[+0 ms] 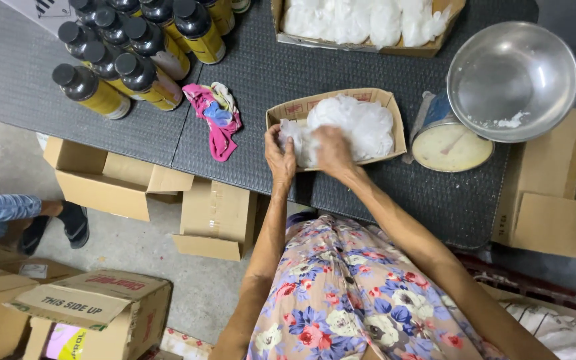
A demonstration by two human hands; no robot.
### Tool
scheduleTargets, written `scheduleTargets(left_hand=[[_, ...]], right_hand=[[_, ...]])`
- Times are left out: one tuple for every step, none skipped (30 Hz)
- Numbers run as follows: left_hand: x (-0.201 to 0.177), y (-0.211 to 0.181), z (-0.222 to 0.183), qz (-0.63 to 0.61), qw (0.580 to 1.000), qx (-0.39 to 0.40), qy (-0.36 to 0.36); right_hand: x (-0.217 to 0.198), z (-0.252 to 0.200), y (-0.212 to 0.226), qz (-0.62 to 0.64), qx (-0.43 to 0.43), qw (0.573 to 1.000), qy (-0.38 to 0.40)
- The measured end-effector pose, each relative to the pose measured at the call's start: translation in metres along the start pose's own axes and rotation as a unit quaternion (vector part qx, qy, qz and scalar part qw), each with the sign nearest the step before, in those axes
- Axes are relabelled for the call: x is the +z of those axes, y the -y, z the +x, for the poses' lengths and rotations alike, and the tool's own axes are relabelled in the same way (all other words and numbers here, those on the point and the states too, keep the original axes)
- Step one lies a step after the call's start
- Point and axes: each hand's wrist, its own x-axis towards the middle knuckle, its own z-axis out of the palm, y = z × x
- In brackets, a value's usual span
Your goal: Pack white powder from a large sack into smaller plastic bags, weigh them on a scale, seal them, and place them into a cardboard box.
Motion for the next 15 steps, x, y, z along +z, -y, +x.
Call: scheduleTargets(left_hand=[[0.000,0.001,-0.002,0.018,1.000,-0.008,0.001],[-0.001,0.002,-0.002,0.037,0.999,-0.016,0.001],[0.000,0.000,-0.002,0.036,0.999,-0.015,-0.002],[0.000,-0.003,-0.002,0.046,0.999,-0.025,0.004],[0.000,-0.005,-0.002,0.056,0.998,-0.035,0.011],[0.000,-0.004,0.000,0.056,0.998,-0.034,0.012],[0.001,-0.003,0.001,0.076,0.996,-0.031,0.019],[0.002,-0.002,0.001,0.094,0.995,-0.029,0.029],[0.004,-0.004,0.001,0.093,0.995,-0.029,0.032],[0.005,-0.006,0.001,0.111,0.993,-0.025,0.035],[0.006,-0.008,0.002,0.129,0.991,-0.020,0.037],[0.007,-0.007,0.003,0.129,0.991,-0.019,0.039],[0.007,-0.005,0.004,0.137,0.990,-0.015,0.038],[0.006,-0.003,0.003,0.146,0.989,-0.014,0.036],[0.007,-0.004,0.004,0.146,0.988,-0.014,0.036]], right_hand=[[-0.017,-0.001,0.002,-0.039,-0.032,0.993,-0.104],[-0.034,-0.001,0.005,-0.076,-0.066,0.973,-0.207],[-0.057,0.002,0.016,-0.076,-0.070,0.973,-0.206],[-0.078,0.004,0.026,-0.110,0.032,0.979,-0.168],[-0.101,0.005,0.036,-0.143,0.132,0.972,-0.128],[-0.082,0.008,0.012,-0.143,0.133,0.972,-0.130],[-0.063,0.011,-0.014,-0.080,0.149,0.979,-0.112],[-0.046,0.013,-0.040,-0.017,0.165,0.982,-0.095],[-0.028,0.013,-0.048,-0.018,0.168,0.981,-0.096],[-0.009,0.013,-0.055,-0.003,0.164,0.986,-0.029],[0.009,0.014,-0.063,0.012,0.160,0.986,0.038],[0.003,0.014,-0.034,0.013,0.161,0.986,0.036],[-0.003,0.014,-0.005,-0.021,0.164,0.982,0.092],[-0.008,0.012,0.024,-0.055,0.166,0.973,0.151],[-0.007,0.015,0.023,-0.055,0.167,0.973,0.151]])
